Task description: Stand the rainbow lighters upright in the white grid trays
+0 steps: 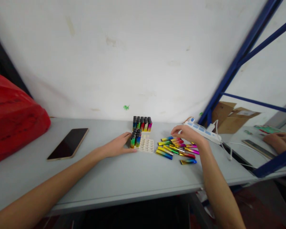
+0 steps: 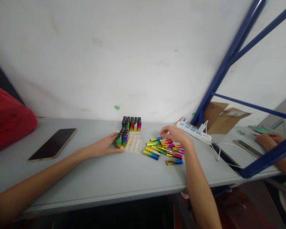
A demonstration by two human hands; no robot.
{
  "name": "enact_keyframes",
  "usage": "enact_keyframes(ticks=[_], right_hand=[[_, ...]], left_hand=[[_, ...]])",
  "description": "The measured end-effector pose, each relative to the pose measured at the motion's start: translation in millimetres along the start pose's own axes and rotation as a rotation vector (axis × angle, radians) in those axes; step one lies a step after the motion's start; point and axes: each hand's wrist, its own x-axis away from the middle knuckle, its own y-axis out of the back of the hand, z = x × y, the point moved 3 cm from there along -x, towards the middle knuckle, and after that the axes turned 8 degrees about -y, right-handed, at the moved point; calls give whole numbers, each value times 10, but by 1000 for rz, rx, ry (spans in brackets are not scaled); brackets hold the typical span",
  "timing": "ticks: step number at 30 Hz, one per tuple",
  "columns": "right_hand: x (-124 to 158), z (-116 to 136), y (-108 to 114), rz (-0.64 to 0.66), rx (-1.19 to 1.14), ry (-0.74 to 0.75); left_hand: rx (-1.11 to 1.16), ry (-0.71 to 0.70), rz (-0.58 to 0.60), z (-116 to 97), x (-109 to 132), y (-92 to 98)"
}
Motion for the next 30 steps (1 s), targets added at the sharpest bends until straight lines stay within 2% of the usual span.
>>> enact_keyframes(ticks=[3, 8, 11, 15, 20, 22, 25, 30], right_hand=[[50, -97, 99, -54, 33, -32], [284, -371, 146, 26, 78, -61], [352, -534, 140, -14, 108, -37], [162, -656, 35, -10, 172, 18], [-117, -661, -51, 182, 92, 15], [-138, -624, -21, 192, 3, 1], [-113, -515, 26, 103, -249, 21], [-135, -171, -28, -108, -943, 21]], left_hand=[[-11, -12, 4, 11, -7, -12], [-12, -24, -11, 6, -11, -5], [-19, -43, -11, -7, -11, 3], [-23, -39, -9, -16, -7, 1], [-6, -21, -11, -14, 0, 0], [-11, -19, -3, -7, 0, -2], [-8, -29, -4, 4, -1, -7], [0, -38, -13, 31, 0, -23]])
